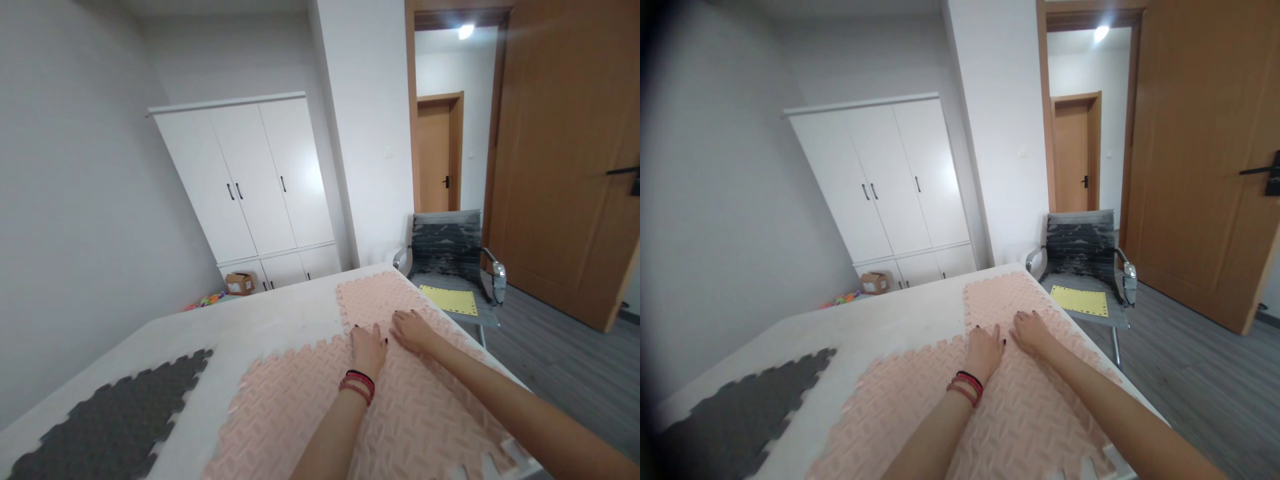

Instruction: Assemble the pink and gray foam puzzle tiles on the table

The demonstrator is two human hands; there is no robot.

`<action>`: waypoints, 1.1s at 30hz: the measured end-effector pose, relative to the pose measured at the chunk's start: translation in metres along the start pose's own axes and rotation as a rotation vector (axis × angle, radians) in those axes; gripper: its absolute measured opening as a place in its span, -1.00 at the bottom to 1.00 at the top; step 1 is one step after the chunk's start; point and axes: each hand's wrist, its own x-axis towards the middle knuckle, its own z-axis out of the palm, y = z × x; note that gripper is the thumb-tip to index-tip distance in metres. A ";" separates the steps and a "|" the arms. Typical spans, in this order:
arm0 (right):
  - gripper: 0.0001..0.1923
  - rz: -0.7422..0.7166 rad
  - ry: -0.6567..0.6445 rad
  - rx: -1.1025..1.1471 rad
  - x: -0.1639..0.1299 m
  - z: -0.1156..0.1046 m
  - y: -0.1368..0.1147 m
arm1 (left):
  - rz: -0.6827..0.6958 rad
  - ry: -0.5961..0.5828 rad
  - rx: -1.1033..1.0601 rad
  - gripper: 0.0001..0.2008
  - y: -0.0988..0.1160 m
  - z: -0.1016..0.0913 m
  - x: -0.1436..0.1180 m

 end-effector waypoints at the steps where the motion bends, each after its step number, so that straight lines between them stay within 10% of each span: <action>1: -0.49 0.043 0.014 -0.005 -0.003 0.001 0.003 | -0.005 -0.005 0.000 -0.45 0.000 0.001 0.001; 19: -0.55 0.307 -0.065 -0.050 -0.010 0.013 0.073 | -0.039 -0.067 -0.030 -0.44 -0.001 0.006 0.004; 33: -0.48 0.044 -0.149 -0.011 -0.003 0.003 0.014 | -0.010 -0.054 -0.110 -0.44 -0.003 -0.001 -0.001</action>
